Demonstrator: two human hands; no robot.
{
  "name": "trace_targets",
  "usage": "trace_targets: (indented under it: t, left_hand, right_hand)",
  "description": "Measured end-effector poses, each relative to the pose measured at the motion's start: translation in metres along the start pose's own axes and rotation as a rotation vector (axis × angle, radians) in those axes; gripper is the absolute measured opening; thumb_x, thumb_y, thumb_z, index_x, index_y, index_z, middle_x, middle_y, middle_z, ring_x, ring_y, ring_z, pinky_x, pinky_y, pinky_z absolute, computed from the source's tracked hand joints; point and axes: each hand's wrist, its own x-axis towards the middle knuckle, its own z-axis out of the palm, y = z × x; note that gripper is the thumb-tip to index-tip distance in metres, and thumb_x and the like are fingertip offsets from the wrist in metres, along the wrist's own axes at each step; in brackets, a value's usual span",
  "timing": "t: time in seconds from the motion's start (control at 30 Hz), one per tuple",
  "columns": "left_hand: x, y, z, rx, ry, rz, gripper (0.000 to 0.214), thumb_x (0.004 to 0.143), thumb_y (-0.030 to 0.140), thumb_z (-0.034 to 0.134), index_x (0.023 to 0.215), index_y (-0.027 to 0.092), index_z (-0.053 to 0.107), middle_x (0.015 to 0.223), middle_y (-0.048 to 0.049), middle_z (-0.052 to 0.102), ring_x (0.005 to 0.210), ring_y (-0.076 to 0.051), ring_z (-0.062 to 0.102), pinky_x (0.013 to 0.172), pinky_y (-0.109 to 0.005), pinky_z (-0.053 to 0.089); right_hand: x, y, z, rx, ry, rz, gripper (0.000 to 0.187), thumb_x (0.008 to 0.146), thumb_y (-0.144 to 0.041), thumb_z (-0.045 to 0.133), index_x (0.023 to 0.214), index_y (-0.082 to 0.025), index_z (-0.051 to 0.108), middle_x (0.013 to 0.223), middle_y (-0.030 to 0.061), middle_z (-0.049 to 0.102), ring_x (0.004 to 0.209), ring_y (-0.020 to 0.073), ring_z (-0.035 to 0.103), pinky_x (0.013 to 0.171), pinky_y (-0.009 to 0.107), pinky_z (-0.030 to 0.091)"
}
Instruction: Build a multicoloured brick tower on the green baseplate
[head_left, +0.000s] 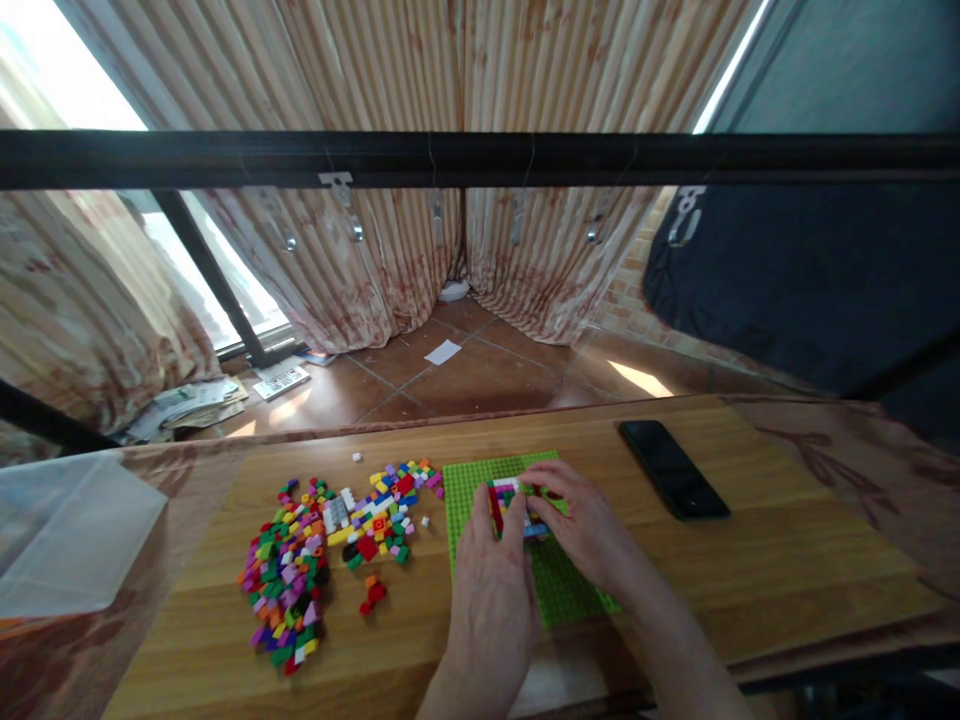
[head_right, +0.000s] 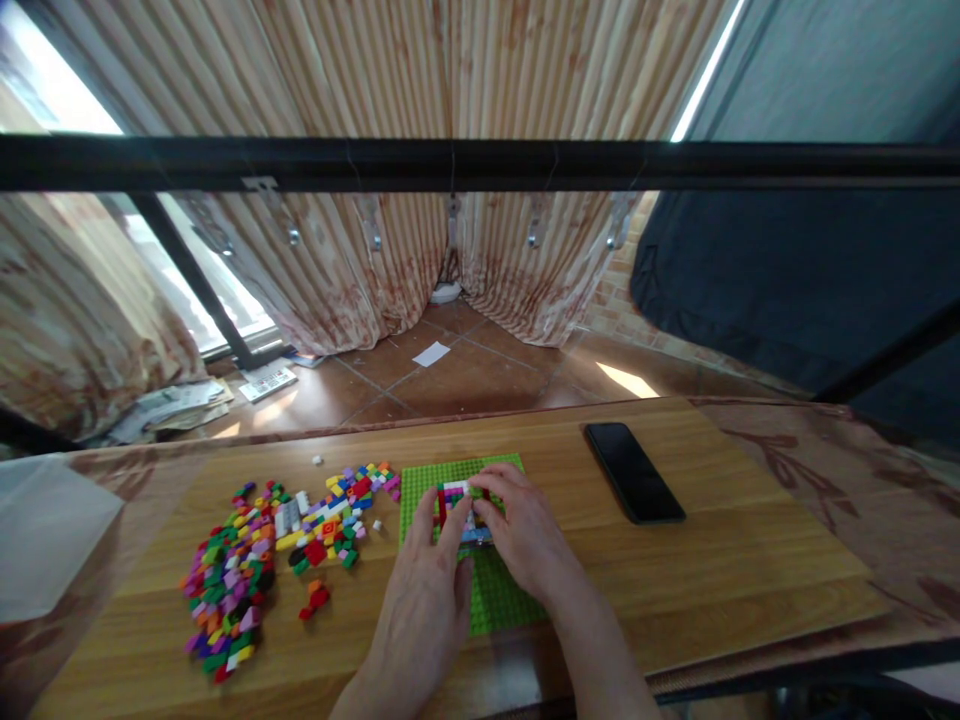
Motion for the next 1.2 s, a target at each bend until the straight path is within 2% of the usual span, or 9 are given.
trace_targets:
  t: [0.2,0.37,0.47,0.6,0.83,1.03,1.2]
  left_hand:
    - [-0.002,0.000,-0.003,-0.023,-0.047,-0.020,0.062,0.083,0.005,0.042,0.144,0.017,0.042,0.154,-0.0209,0.026,0.140,-0.035,0.036,0.110,-0.049,0.036]
    - [-0.003,-0.004,-0.004,-0.078,-0.015,0.011,0.061,0.085,0.008,0.041,0.145,0.017,0.039,0.155,-0.0189,0.026,0.139,-0.031,0.038,0.111,-0.045,0.036]
    - [-0.002,-0.007,-0.005,-0.131,-0.003,-0.010,0.061,0.085,0.010,0.041,0.145,0.014,0.037,0.153,-0.0188,0.030,0.137,-0.030,0.040,0.110,-0.045,0.039]
    - [-0.001,-0.008,-0.006,-0.169,0.010,-0.027,0.062,0.084,0.010,0.041,0.145,0.007,0.034,0.149,-0.0213,0.036,0.137,-0.030,0.041,0.111,-0.045,0.038]
    - [0.000,-0.008,-0.004,-0.190,0.014,-0.048,0.062,0.083,0.012,0.041,0.144,0.001,0.032,0.143,-0.0248,0.045,0.133,-0.030,0.046,0.111,-0.046,0.037]
    - [-0.003,-0.006,-0.005,-0.208,0.018,-0.060,0.060,0.083,0.011,0.043,0.142,0.005,0.036,0.143,-0.0230,0.046,0.132,-0.029,0.047,0.111,-0.043,0.037]
    - [-0.003,-0.005,-0.003,-0.164,0.016,-0.053,0.062,0.084,0.010,0.040,0.145,0.003,0.032,0.142,-0.0229,0.047,0.130,-0.029,0.048,0.109,-0.043,0.039]
  right_hand:
    - [-0.001,0.006,0.002,0.150,0.075,0.074,0.023,0.085,-0.029,0.059,0.104,-0.024,0.071,0.113,0.0073,0.066,0.105,0.0213,0.062,0.090,0.037,0.052]
    - [0.002,0.011,0.010,0.425,0.232,0.310,0.037,0.084,-0.043,0.060,0.111,-0.018,0.067,0.105,0.0104,0.071,0.092,0.0223,0.067,0.079,0.037,0.056]
    - [0.005,0.012,0.019,0.499,0.251,0.377,0.041,0.080,-0.045,0.063,0.109,-0.017,0.067,0.105,0.0104,0.072,0.093,0.0228,0.068,0.082,0.038,0.055]
    - [0.007,0.011,0.027,0.472,0.221,0.402,0.040,0.075,-0.043,0.065,0.105,-0.017,0.070,0.102,0.0097,0.073,0.091,0.0229,0.068,0.083,0.038,0.053]
    - [0.007,0.008,0.026,0.467,0.173,0.427,0.041,0.075,-0.046,0.063,0.102,-0.016,0.071,0.097,0.0094,0.074,0.084,0.0226,0.068,0.073,0.036,0.054]
    - [0.008,0.006,0.028,0.363,0.179,0.363,0.035,0.078,-0.045,0.059,0.095,-0.017,0.070,0.091,0.0084,0.073,0.079,0.0214,0.066,0.070,0.034,0.053]
    - [0.009,0.008,0.028,0.270,0.162,0.293,0.028,0.081,-0.042,0.055,0.090,-0.018,0.068,0.086,0.0065,0.071,0.079,0.0212,0.065,0.073,0.034,0.051]
